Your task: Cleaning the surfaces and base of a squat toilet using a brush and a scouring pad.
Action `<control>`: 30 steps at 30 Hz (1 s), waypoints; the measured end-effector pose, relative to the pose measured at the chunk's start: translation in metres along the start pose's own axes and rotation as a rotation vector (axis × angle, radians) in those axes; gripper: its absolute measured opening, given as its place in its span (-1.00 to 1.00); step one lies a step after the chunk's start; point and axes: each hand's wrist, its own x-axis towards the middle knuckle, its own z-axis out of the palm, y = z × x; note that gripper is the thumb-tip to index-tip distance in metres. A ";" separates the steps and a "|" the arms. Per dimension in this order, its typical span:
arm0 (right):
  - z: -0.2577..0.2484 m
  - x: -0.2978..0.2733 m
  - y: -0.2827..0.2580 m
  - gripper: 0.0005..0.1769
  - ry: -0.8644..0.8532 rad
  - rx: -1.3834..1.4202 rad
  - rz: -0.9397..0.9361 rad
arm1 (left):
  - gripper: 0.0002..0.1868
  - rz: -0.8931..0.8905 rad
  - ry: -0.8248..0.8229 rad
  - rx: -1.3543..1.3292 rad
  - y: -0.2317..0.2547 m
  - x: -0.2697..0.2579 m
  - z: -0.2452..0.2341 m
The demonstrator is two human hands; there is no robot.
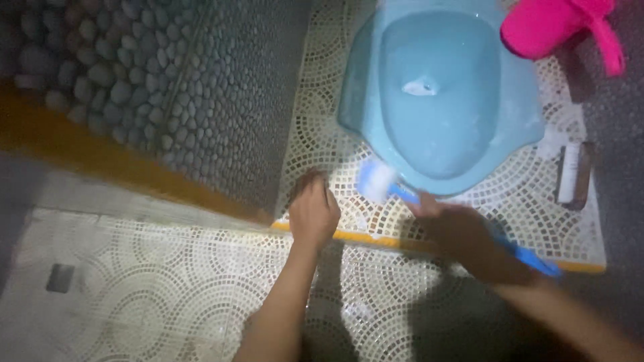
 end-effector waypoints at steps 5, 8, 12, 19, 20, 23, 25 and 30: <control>-0.032 0.016 -0.015 -0.52 -0.542 0.068 0.214 | -0.68 -0.032 0.018 0.017 -0.004 -0.009 0.003; -0.037 0.075 -0.042 -0.61 -0.475 0.183 0.407 | -0.68 -0.062 -0.008 -0.010 0.002 -0.005 0.000; -0.011 0.108 -0.049 -0.55 -0.369 0.227 0.551 | -0.62 -0.128 -0.134 -0.006 0.015 0.005 -0.016; -0.001 0.045 -0.030 -0.59 -0.317 0.213 0.265 | -0.43 -0.121 -0.168 0.087 0.017 0.008 -0.016; 0.000 0.045 -0.026 -0.65 -0.177 0.204 0.211 | -0.45 -0.200 -0.264 0.089 0.020 0.009 -0.019; 0.007 0.102 -0.020 -0.72 -0.234 0.179 0.359 | -0.41 -0.249 -0.327 0.076 0.028 0.012 -0.024; 0.009 0.136 -0.022 -0.69 -0.429 0.179 0.575 | -0.34 -0.216 -0.303 0.065 0.025 0.017 -0.020; 0.014 0.112 -0.035 -0.47 -0.386 0.312 0.553 | -0.35 -0.170 -0.380 0.065 -0.002 0.015 0.011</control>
